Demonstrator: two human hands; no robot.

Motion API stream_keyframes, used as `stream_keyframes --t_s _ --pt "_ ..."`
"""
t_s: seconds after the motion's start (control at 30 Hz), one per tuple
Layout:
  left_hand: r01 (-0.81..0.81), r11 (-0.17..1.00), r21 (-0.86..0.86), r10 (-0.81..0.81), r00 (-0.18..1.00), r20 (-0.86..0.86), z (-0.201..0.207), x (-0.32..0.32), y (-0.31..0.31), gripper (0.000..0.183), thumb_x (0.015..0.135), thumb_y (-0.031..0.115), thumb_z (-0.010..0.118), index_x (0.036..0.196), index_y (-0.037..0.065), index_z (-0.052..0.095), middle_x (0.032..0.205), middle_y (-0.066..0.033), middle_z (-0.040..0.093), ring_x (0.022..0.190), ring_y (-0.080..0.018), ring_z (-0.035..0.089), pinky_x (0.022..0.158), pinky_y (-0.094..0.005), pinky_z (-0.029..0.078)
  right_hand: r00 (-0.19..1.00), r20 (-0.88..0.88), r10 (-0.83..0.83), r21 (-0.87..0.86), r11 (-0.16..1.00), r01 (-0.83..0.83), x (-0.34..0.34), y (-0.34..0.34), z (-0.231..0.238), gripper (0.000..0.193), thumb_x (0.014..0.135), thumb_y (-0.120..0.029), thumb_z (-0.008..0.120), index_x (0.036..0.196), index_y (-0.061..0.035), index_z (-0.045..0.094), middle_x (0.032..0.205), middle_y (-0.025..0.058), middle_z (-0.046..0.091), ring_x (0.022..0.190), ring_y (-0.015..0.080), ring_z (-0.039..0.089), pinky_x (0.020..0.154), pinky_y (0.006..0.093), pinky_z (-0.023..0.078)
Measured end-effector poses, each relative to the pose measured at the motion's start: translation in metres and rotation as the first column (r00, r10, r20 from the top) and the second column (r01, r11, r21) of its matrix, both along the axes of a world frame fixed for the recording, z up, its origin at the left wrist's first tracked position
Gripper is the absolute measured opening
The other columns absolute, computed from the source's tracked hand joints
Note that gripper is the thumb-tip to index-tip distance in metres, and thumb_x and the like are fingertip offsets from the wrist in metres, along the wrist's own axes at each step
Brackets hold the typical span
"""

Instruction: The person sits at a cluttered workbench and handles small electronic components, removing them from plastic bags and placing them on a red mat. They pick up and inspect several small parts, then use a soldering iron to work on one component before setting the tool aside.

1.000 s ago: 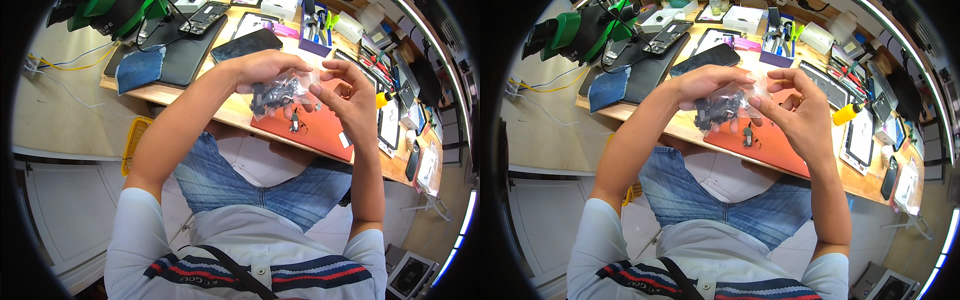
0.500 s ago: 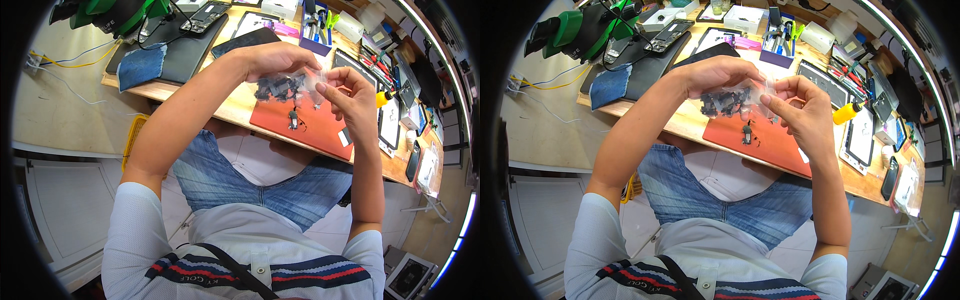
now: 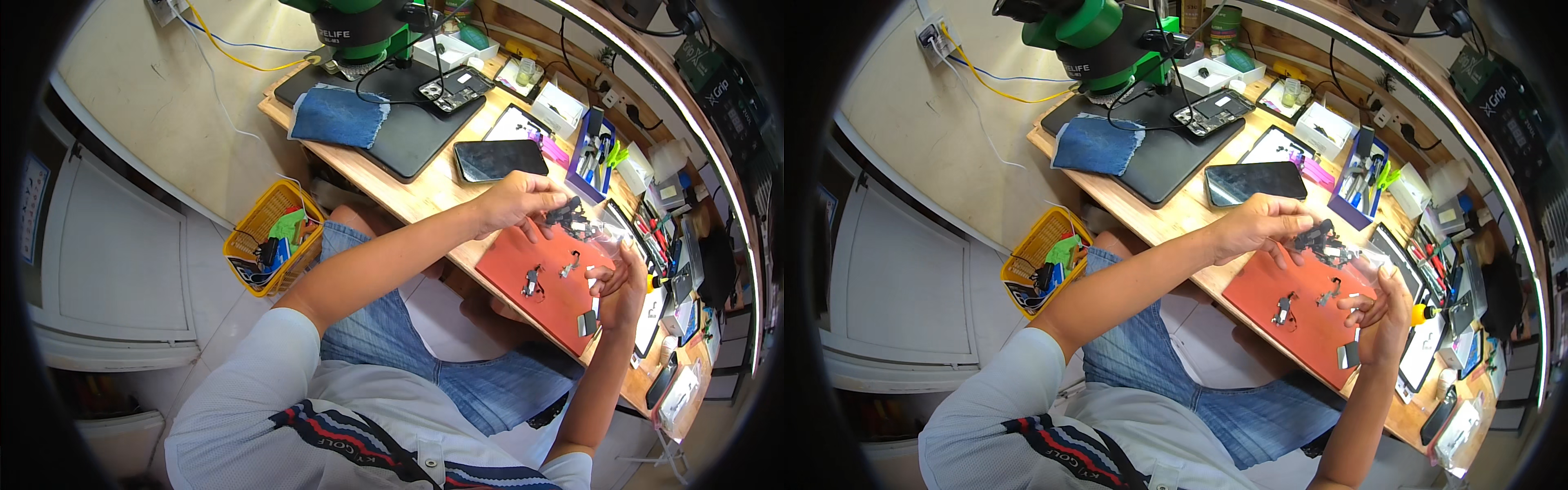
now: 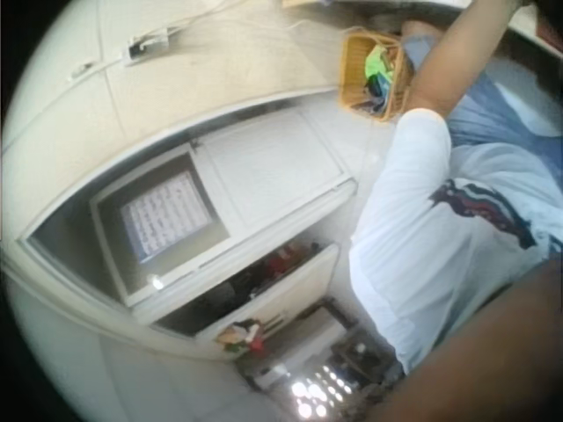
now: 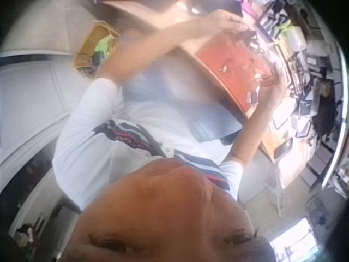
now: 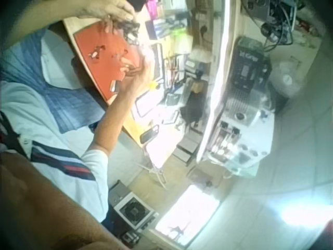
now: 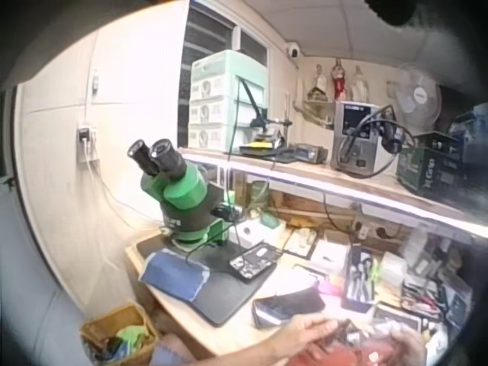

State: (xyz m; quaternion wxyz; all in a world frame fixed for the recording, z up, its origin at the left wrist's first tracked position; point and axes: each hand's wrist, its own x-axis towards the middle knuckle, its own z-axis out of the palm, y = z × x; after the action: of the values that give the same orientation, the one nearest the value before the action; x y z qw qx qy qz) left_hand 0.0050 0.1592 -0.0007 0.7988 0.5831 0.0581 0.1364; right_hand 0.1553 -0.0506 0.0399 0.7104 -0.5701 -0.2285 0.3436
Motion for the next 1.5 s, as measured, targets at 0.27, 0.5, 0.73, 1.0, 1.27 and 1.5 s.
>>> stream_keyframes --t_s 0.27,0.5,0.73,1.0,1.27,1.5 --pt "-0.214 0.923 0.321 0.197 0.977 0.083 0.031 -0.006 -0.007 0.027 0.104 0.022 0.057 0.105 -0.001 0.072 0.082 -0.0073 0.071 0.059 -0.0141 0.07 0.046 -0.0233 0.052 0.84 -0.389 0.377 0.25 0.921 -0.298 0.017 -0.002 -0.029 0.045 0.102 -0.04 0.054 0.131 -0.0053 0.055 0.13 0.018 0.064 0.089 0.0306 0.075 0.055 0.0307 0.059" --pt "-0.375 0.789 0.486 0.341 0.926 0.161 0.039 -0.007 -0.009 0.024 0.103 0.02 0.059 0.106 -0.001 0.071 0.086 -0.007 0.073 0.05 -0.0074 0.06 0.04 -0.0212 0.046 0.831 -0.345 0.436 0.238 0.897 -0.372 -0.009 0.016 -0.027 0.051 0.101 -0.042 0.057 0.137 -0.0053 0.053 0.133 0.0197 0.061 0.107 0.0398 0.068 0.071 0.038 0.061" --pt "-0.434 0.737 0.518 0.405 0.898 0.175 0.052 -0.013 -0.006 0.027 0.105 0.023 0.056 0.105 0.001 0.071 0.09 -0.0074 0.076 0.044 -0.0047 0.052 0.035 -0.0208 0.038 0.793 -0.426 0.435 0.297 0.895 -0.332 0.002 0.017 -0.03 0.049 0.1 -0.034 0.062 0.133 0.0012 0.054 0.128 0.0148 0.065 0.092 0.0249 0.073 0.071 0.0354 0.062" --pt "-0.477 0.684 0.552 0.446 0.872 0.202 0.061 -0.021 0.013 0.032 0.106 0.027 0.055 0.108 -0.001 0.071 0.092 -0.0113 0.077 0.041 -0.002 0.046 0.037 -0.0178 0.036 0.948 -0.216 0.234 -0.035 0.968 -0.247 0.012 -0.005 -0.024 0.043 0.094 -0.027 0.071 0.119 0.0067 0.065 0.115 0.0158 0.07 0.075 0.0173 0.074 0.056 0.0242 0.061" --pt "-0.581 0.591 0.559 0.499 0.808 0.312 0.07 -0.04 0.022 0.032 0.106 0.026 0.055 0.108 -0.001 0.072 0.089 -0.0105 0.077 0.044 -0.0039 0.051 0.04 -0.0184 0.039 0.978 0.148 0.148 -0.224 0.968 -0.113 0.013 -0.008 -0.013 0.036 0.094 -0.023 0.069 0.119 0.0036 0.067 0.115 0.0171 0.072 0.067 0.0148 0.073 0.049 0.0222 0.057" --pt "-0.563 0.687 0.459 0.597 0.798 0.084 0.01 -0.084 0.016 0.031 0.105 0.027 0.056 0.111 0.0 0.067 0.089 -0.0139 0.076 0.047 -0.0073 0.057 0.041 -0.0192 0.04 0.813 0.526 0.249 -0.421 0.907 -0.005 0.032 -0.025 -0.003 0.022 0.088 -0.02 0.077 0.096 0.0 0.074 0.074 -0.0005 0.067 0.055 0.0053 0.052 0.049 0.0207 0.04"
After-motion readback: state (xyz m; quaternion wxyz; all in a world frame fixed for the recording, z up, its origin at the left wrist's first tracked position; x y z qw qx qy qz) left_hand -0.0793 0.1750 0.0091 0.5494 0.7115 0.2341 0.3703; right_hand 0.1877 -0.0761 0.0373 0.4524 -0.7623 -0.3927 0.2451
